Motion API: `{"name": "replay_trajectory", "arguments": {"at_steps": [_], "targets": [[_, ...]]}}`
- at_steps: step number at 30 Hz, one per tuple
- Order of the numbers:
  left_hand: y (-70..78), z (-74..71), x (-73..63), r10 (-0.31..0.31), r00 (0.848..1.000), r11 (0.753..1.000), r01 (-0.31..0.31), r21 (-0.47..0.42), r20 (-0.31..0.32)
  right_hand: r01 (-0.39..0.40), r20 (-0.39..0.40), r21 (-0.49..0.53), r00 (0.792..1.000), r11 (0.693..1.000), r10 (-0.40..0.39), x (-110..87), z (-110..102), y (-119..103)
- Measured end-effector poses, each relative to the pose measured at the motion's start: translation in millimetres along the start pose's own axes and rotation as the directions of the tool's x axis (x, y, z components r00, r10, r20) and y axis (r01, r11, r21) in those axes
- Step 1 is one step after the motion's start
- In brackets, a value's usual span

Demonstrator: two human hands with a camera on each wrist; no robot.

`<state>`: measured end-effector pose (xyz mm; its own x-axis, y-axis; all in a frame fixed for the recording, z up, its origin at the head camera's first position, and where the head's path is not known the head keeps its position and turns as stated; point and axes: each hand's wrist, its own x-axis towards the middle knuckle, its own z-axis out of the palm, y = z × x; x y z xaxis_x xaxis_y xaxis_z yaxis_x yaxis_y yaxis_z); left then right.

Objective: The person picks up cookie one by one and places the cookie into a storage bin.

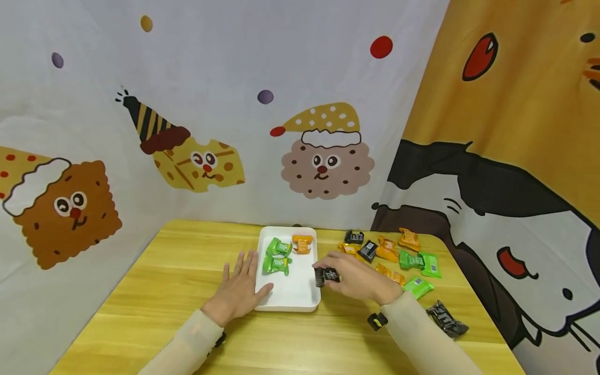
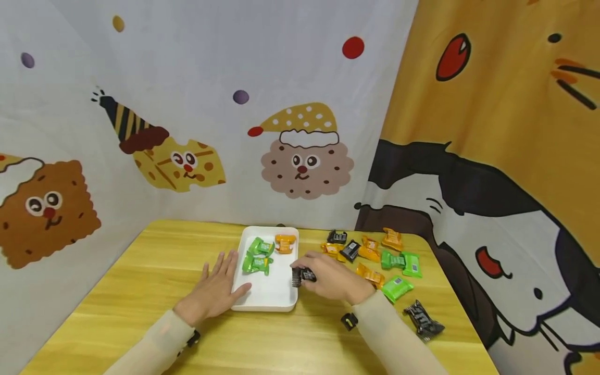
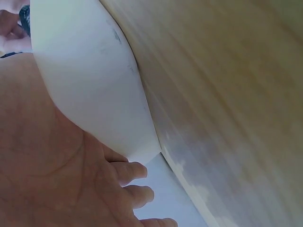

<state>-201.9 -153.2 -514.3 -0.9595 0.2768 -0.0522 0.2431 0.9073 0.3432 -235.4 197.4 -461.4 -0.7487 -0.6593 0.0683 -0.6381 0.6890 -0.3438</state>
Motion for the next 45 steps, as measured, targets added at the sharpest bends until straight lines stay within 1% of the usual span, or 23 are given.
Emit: {"name": "replay_trajectory", "arguments": {"at_steps": [7, 14, 18, 23, 29, 35, 41, 45], "targets": [[-0.2, 1.3, -1.0, -0.004, 1.0, 1.0, 0.004, 0.004, 0.005, 0.03, 0.01, 0.014, 0.999, 0.999, -0.03, 22.1, 6, -5], [0.1, 2.2, 0.4, 0.0, 1.0, 1.0, 0.0, 0.002, 0.003, 0.06, 0.005, -0.015, 0.998, 0.998, -0.06, 41.1, 11, -9], [-0.3, 2.2, 0.1, -0.001, 1.0, 1.0, 0.001, 0.006, 0.0, 0.078, 0.006, -0.012, 0.997, 0.997, -0.078, 54.2, 11, -9], [-0.1, 1.7, -0.9, -0.006, 1.0, 1.0, 0.006, 0.007, 0.006, 0.09, 0.04, 0.006, 0.995, 0.996, -0.091, 71.2, 11, -6], [0.4, 1.3, -0.8, -0.009, 1.0, 1.0, 0.009, 0.001, 0.008, 0.068, 0.103, 0.014, 0.992, 0.998, -0.069, 90.0, 11, -3], [0.2, 2.5, -0.1, -0.011, 1.0, 1.0, 0.01, 0.014, 0.01, 0.075, 0.145, -0.017, 0.987, 0.997, -0.072, 105.8, 13, 0], [0.6, 2.5, 1.3, -0.007, 1.0, 1.0, 0.007, 0.009, 0.001, 0.075, 0.172, -0.031, 0.983, 0.997, -0.069, 115.1, 16, 5], [0.4, 1.8, 1.2, -0.008, 1.0, 1.0, 0.008, 0.011, 0.003, 0.076, 0.197, -0.034, 0.978, 0.997, -0.068, 119.0, 14, 5]]}}
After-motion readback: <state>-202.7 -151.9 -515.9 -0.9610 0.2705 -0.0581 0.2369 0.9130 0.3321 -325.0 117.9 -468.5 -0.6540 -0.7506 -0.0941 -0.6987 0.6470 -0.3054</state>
